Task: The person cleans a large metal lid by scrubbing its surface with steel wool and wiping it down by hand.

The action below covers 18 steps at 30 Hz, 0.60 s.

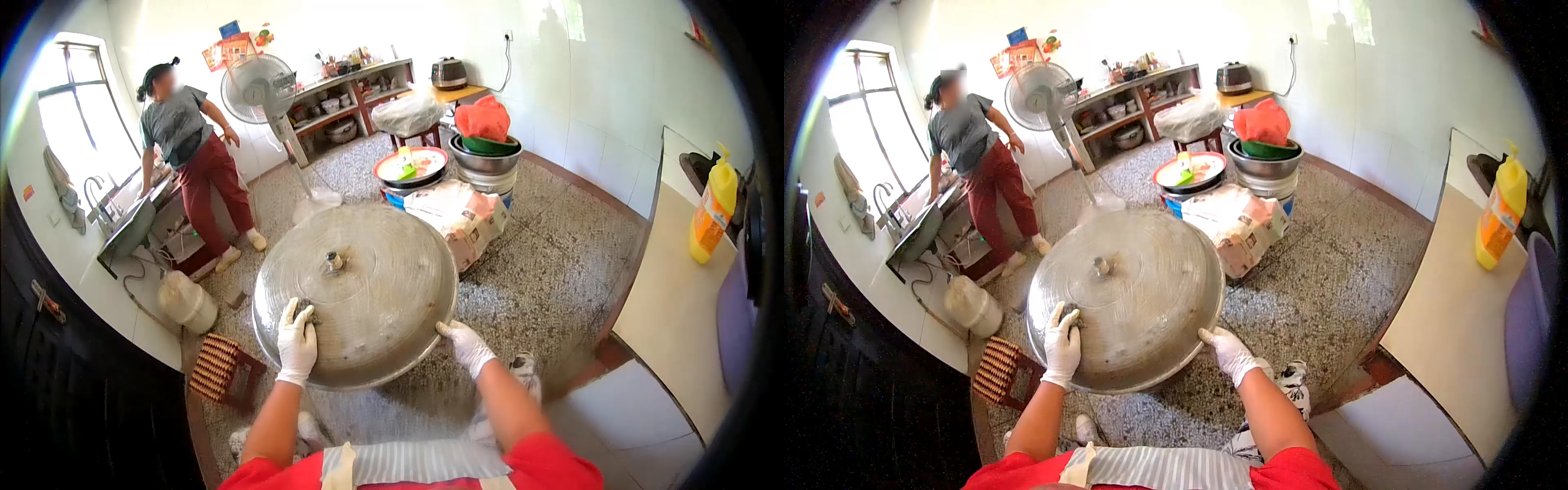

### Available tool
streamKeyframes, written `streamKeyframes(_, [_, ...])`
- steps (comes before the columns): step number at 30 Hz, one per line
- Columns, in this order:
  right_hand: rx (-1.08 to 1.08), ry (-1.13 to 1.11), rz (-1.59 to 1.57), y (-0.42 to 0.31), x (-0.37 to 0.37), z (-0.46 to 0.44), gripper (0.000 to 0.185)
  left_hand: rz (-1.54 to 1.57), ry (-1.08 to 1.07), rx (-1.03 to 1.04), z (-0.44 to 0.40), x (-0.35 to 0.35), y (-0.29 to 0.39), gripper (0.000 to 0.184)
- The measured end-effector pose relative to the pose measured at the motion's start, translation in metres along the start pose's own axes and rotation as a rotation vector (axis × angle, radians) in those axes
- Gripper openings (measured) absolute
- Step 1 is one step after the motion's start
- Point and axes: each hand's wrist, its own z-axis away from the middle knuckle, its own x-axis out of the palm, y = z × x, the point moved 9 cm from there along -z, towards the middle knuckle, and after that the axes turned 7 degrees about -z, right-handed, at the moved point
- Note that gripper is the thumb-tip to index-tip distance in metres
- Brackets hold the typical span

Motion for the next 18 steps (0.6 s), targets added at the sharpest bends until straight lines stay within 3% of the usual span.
streamKeyframes(16, [-0.024,0.064,-0.054,0.0,-0.001,-0.001,0.04,-0.064,0.013,0.003,-0.001,-0.004,0.005,0.032])
streamKeyframes(18, [0.019,-0.011,-0.041,0.004,0.0,-0.006,0.042,-0.081,0.005,0.015,-0.002,-0.004,0.004,0.032])
